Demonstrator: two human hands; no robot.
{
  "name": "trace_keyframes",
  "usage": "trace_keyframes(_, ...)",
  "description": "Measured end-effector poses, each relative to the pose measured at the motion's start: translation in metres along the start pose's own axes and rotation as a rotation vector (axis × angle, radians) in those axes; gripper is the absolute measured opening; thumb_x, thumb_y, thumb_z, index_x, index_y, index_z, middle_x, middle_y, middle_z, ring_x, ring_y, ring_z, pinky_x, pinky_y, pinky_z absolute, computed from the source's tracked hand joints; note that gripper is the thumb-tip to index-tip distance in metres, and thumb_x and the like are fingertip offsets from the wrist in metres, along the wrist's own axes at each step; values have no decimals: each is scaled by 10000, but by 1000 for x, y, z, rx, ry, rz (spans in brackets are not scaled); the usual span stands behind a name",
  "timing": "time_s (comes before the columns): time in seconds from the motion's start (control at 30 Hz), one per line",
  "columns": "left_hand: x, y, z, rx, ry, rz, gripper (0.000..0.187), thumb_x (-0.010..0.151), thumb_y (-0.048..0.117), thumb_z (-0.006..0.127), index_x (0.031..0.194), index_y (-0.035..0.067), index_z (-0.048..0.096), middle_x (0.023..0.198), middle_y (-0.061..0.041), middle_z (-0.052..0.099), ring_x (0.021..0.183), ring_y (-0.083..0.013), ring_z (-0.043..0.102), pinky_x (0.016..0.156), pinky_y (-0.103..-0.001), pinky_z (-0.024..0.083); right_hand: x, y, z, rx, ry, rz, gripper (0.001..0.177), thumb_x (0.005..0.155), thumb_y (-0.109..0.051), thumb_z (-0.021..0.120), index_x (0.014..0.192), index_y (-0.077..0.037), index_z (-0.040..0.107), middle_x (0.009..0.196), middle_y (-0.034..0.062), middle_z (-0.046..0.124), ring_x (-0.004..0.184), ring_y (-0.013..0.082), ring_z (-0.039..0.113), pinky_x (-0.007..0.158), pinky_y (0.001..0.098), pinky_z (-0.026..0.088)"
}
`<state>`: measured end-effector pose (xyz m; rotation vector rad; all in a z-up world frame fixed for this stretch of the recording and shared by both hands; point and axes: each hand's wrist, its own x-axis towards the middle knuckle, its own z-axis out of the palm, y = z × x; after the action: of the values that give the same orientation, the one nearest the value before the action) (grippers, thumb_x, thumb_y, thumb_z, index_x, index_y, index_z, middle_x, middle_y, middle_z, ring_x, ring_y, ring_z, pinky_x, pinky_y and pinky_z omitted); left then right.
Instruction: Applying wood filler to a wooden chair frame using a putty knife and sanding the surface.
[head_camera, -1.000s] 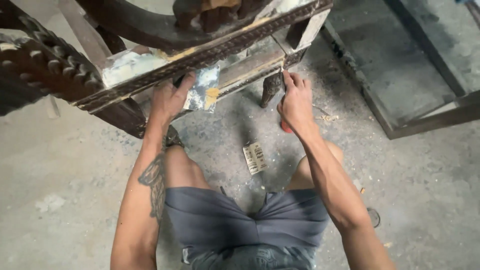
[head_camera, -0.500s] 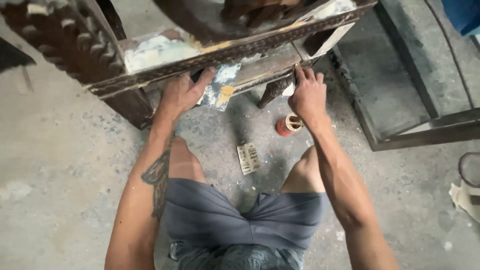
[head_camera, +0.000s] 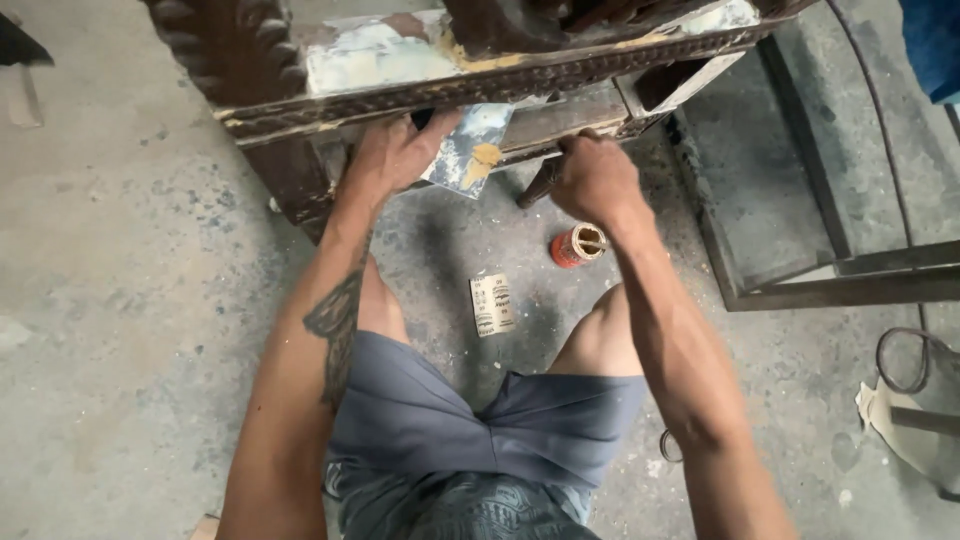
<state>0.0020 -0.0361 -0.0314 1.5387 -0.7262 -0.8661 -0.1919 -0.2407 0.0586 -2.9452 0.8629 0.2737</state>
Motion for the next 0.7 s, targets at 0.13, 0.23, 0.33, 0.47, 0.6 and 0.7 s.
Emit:
trace_keyframes(0.13, -19, 31, 2, -68, -45, 58, 655, 1020, 481, 395, 1561, 115, 334, 1668, -41, 268, 1553, -164, 195, 1262, -301, 77, -60, -81, -82, 78, -218, 43, 431, 879, 105, 557, 1300, 16, 594, 760, 116, 697, 532, 112, 562, 376, 191, 462)
trace_keyframes(0.23, -72, 107, 12, 151, 269, -304, 742, 861, 669, 518, 1409, 172, 579, 1551, -146, 456, 1421, -367, 450, 1160, -351, 442, -77, -101, -90, 186, -206, 20, 471, 1069, -370, 581, 1459, -107, 553, 1004, 169, 678, 578, 190, 595, 477, 258, 574)
trace_keyframes(0.33, -70, 94, 12, 250, 339, -191, 637, 948, 710, 583, 596, 244, 328, 515, 120, 240, 385, -58, 267, 432, -256, 433, -95, -91, -83, 188, -203, 0, 709, 861, 129, 534, 1524, -116, 476, 1246, 149, 624, 987, 253, 626, 821, 332, 646)
trace_keyframes(0.47, -90, 107, 24, 240, 337, 218, 399, 1018, 494, 584, 837, 146, 512, 794, -10, 506, 684, -168, 486, 670, -329, 504, -118, -31, -37, 498, 79, -142, 617, 875, -19, 504, 1489, -86, 499, 1436, 203, 563, 1289, 382, 526, 1067, 521, 421)
trace_keyframes(0.6, -119, 80, 51, 220, 384, 563, 333, 1007, 336, 690, 982, 7, 733, 796, -184, 718, 787, -338, 732, 705, -392, 568, -102, 57, 82, 970, 323, 63, 299, 981, -187, 576, 1114, 39, 721, 884, 218, 643, 863, 285, 587, 750, 470, 467)
trace_keyframes(0.7, -165, 33, 76, 72, 364, 352, 260, 979, 329, 713, 933, 83, 783, 738, -61, 702, 726, -145, 660, 685, -344, 547, -126, 58, 77, 986, 308, 107, 264, 1005, -170, 561, 874, -5, 721, 706, 107, 580, 709, 202, 511, 622, 390, 433)
